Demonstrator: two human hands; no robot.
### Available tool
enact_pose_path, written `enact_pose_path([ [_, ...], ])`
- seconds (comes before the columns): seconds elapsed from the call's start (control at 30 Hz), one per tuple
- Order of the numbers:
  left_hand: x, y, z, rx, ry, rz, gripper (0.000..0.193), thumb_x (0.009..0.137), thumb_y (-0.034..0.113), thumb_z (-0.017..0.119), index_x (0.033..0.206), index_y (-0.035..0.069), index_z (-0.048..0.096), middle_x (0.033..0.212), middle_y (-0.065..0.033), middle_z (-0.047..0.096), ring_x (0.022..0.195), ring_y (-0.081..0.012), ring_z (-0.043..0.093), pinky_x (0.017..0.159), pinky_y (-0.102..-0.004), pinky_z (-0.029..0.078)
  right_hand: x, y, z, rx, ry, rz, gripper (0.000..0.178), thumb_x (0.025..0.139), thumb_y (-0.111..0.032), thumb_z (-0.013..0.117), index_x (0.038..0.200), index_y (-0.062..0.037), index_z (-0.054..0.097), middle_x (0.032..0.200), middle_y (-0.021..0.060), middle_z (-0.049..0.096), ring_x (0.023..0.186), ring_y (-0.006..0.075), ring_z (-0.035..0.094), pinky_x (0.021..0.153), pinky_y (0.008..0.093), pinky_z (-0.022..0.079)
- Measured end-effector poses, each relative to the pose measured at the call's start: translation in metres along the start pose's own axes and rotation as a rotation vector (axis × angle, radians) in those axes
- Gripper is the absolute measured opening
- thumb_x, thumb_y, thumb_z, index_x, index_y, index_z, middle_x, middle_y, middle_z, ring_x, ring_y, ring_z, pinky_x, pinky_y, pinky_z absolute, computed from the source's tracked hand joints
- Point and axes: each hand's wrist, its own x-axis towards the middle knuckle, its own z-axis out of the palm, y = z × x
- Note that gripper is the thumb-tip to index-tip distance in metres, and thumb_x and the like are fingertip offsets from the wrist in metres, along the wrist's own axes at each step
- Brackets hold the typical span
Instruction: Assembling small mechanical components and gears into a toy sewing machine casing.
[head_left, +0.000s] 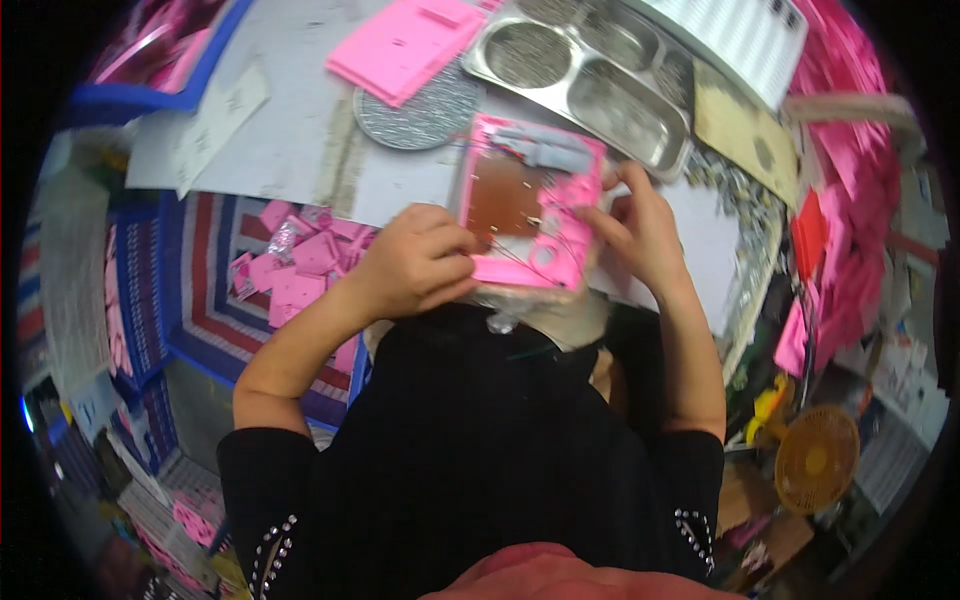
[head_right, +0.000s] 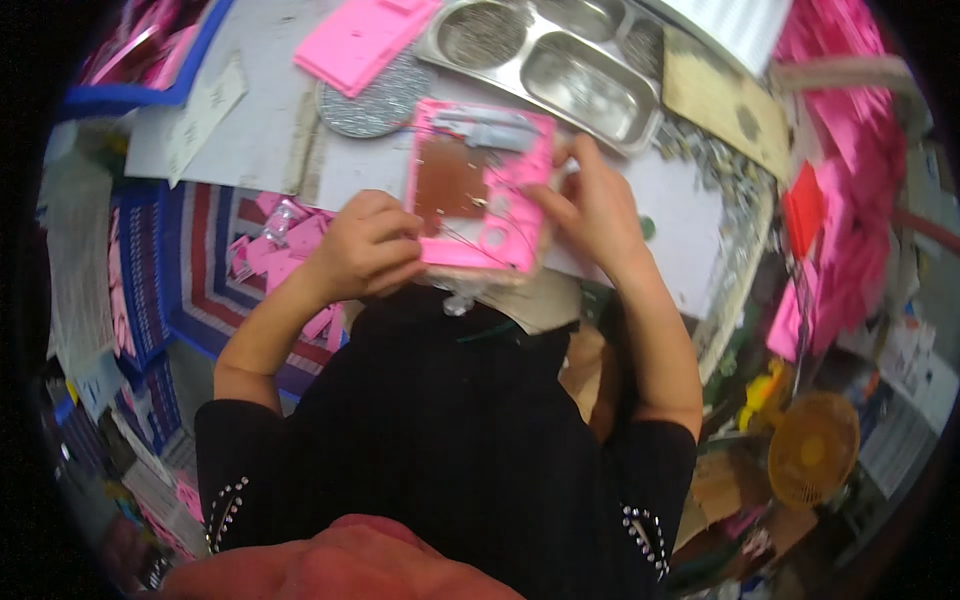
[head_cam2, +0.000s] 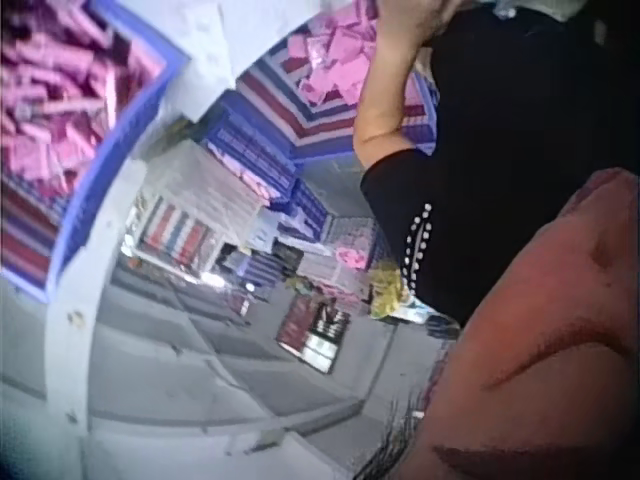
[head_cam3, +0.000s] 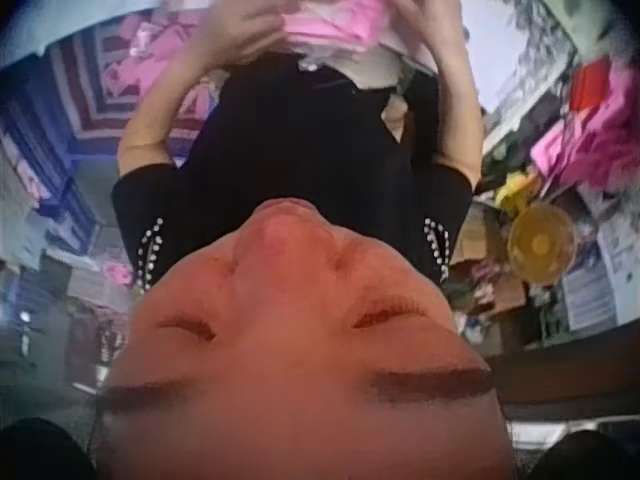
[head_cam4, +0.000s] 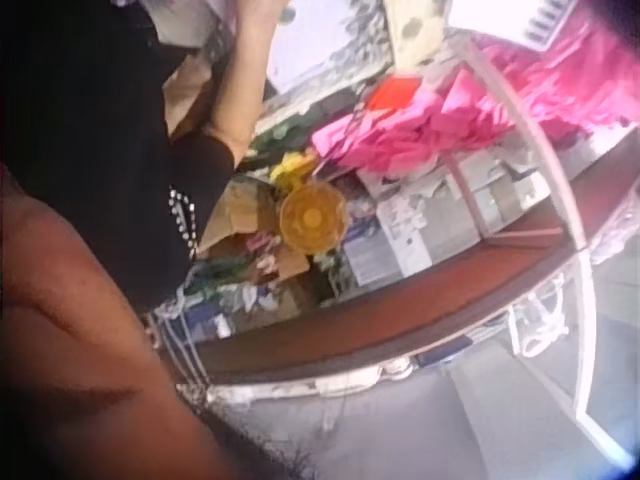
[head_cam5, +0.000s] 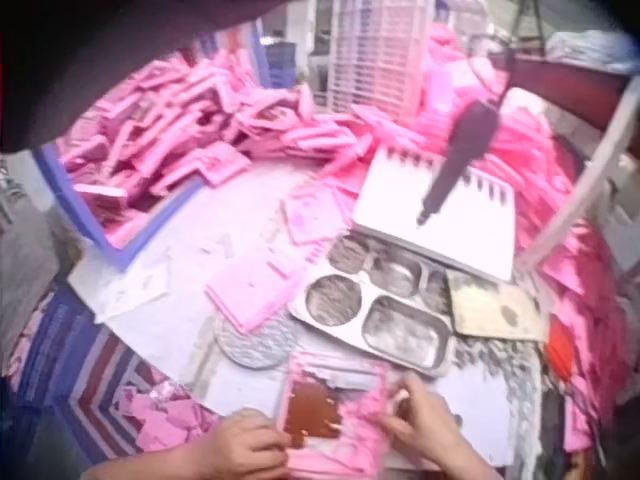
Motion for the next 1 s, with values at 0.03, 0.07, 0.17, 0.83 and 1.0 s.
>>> enact_pose_path([
  [0.03,0.003,0.002,-0.002,-0.012,-0.035,-0.007,0.018,0.075,0.017,0.078,0.081,0.010,0.063,0.098,-0.0034,0.063,0.093,-0.0248,0.061,0.077,-0.0397,0.048,0.003,0.003,0.000,0.023,-0.010,-0.009,0.035,0.086,-0.031,0.078,0.094,-0.0059,0.055,0.059,0.0120,0.059,0.053,0.0293,0.059,0.053,0.0403,0.044],
  [0.07,0.004,0.004,-0.004,-0.007,-0.067,-0.024,0.018,0.075,0.016,0.078,0.081,0.010,0.063,0.098,-0.0034,0.063,0.092,-0.0245,0.061,0.076,-0.0390,0.048,0.004,0.005,0.002,0.051,-0.027,-0.036,0.035,0.086,-0.032,0.078,0.090,-0.0055,0.055,0.059,0.0121,0.059,0.054,0.0293,0.059,0.053,0.0402,0.044],
  [0.17,0.006,0.007,-0.005,-0.009,-0.120,-0.001,0.018,0.074,0.014,0.078,0.081,0.010,0.062,0.097,-0.0039,0.062,0.089,-0.0253,0.060,0.074,-0.0382,0.049,-0.003,0.002,-0.003,0.026,-0.171,0.083,0.037,0.087,-0.034,0.077,0.082,-0.0046,0.054,0.062,0.0130,0.061,0.058,0.0293,0.062,0.054,0.0399,0.045],
  [0.83,0.040,0.042,0.033,-0.036,-0.209,0.098,0.027,0.082,0.016,0.063,0.107,0.007,0.069,0.096,-0.0030,0.064,0.083,-0.0188,0.062,0.072,-0.0356,0.044,-0.093,-0.023,0.010,0.574,-0.159,-0.333,0.032,0.088,-0.011,0.073,0.119,-0.0064,0.066,0.082,0.0053,0.068,0.063,0.0219,0.061,0.062,0.0328,0.050],
  [1.0,0.022,0.035,0.023,-0.017,-0.001,0.047,0.021,0.080,0.015,0.072,0.100,0.008,0.072,0.091,-0.0028,0.066,0.078,-0.0194,0.064,0.067,-0.0358,0.046,-0.061,-0.016,0.037,-0.214,0.102,-0.602,0.046,0.074,-0.036,0.082,0.111,-0.0125,0.072,0.107,0.0053,0.064,0.099,0.0275,0.056,0.089,0.0435,0.043],
])
